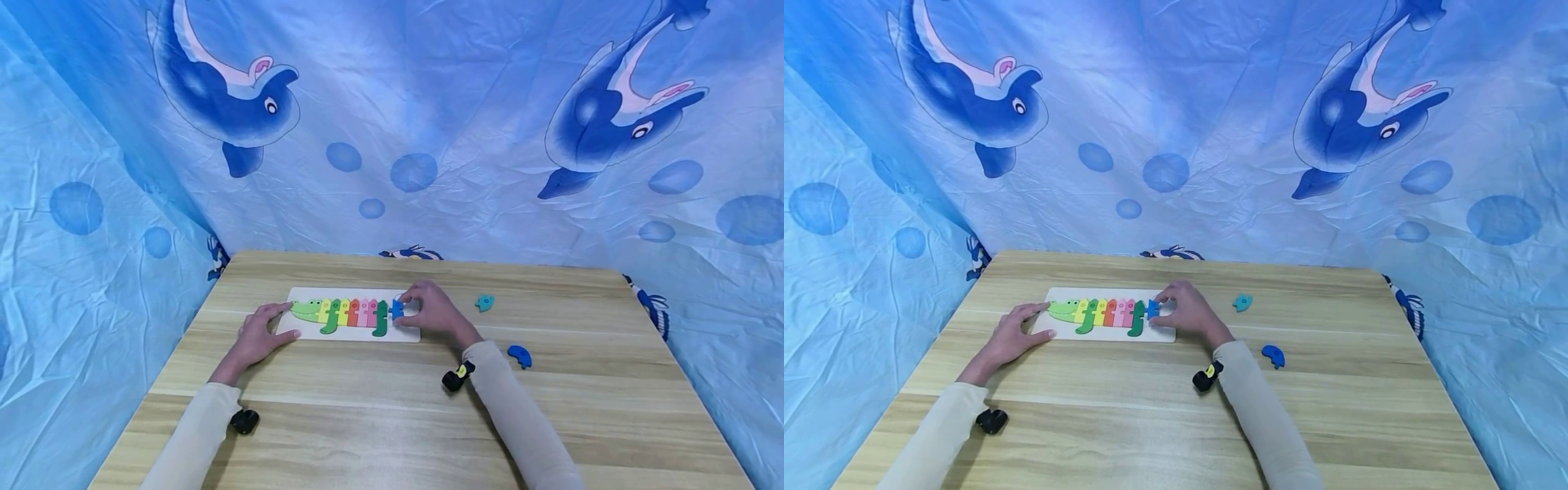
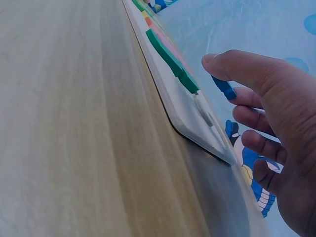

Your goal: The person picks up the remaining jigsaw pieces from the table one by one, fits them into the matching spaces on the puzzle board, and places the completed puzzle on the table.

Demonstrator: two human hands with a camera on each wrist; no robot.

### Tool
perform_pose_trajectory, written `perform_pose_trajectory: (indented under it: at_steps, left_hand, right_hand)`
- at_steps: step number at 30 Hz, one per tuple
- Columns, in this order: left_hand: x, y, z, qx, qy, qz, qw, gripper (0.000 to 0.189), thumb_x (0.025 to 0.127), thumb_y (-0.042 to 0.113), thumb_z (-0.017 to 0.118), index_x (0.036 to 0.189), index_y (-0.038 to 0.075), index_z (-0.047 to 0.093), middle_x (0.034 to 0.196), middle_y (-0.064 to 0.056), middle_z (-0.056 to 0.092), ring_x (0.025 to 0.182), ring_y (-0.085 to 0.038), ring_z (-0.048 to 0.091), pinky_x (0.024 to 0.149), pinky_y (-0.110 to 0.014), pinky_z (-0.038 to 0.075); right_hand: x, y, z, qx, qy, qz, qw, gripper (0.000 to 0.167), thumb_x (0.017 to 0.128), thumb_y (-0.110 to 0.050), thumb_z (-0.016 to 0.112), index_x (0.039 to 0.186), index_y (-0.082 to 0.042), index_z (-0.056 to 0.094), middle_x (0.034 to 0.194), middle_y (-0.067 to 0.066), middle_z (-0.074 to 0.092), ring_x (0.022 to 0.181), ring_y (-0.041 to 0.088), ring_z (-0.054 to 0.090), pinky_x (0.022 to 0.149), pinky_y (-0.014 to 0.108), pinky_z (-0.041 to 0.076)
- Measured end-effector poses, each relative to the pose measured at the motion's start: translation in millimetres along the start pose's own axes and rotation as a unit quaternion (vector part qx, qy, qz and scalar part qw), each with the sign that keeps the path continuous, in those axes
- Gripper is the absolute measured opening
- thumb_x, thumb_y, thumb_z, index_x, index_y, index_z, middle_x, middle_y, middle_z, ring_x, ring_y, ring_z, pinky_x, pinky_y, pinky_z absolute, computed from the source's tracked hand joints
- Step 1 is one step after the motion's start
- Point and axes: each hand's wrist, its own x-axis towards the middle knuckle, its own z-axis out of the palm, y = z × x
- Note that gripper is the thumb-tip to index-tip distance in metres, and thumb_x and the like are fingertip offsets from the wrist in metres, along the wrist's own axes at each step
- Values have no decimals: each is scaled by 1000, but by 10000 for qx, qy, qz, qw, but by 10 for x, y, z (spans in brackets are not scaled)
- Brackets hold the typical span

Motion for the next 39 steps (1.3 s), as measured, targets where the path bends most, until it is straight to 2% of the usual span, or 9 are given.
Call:
perform_pose_trajectory:
  at_steps: [7,19,29,39]
  left_hand:
    - [-26,-3,17,30,-30,-59,10000,79,89,43,79,152,9,48,155,-28,36,133,-52,33,100,-67,24]
    - [-3,-31,6,73,-18,-11,10000,79,89,43,79,153,9,47,155,-29,35,132,-53,33,99,-67,24]
    - [5,-7,-8,65,-23,-11,10000,78,89,43,79,153,10,47,156,-28,35,132,-52,33,98,-65,25]
    - [-3,7,-9,78,-33,-45,10000,78,89,42,79,152,9,48,156,-29,35,132,-53,33,98,-65,25]
  right_hand:
    - [4,23,77,-18,-97,22,9999,39,78,-43,89,106,-17,80,100,-6,68,93,10,58,84,33,49]
    - [31,24,126,-193,-213,-125,9995,41,80,-45,87,108,-15,80,105,-4,71,101,13,61,93,38,49]
    - [26,40,156,-337,-165,-166,9992,40,80,-44,87,108,-16,80,103,-4,69,101,14,59,95,39,48]
    - [9,23,163,-331,-227,24,9992,43,80,-48,86,111,-18,80,104,-4,66,103,16,56,96,41,46]
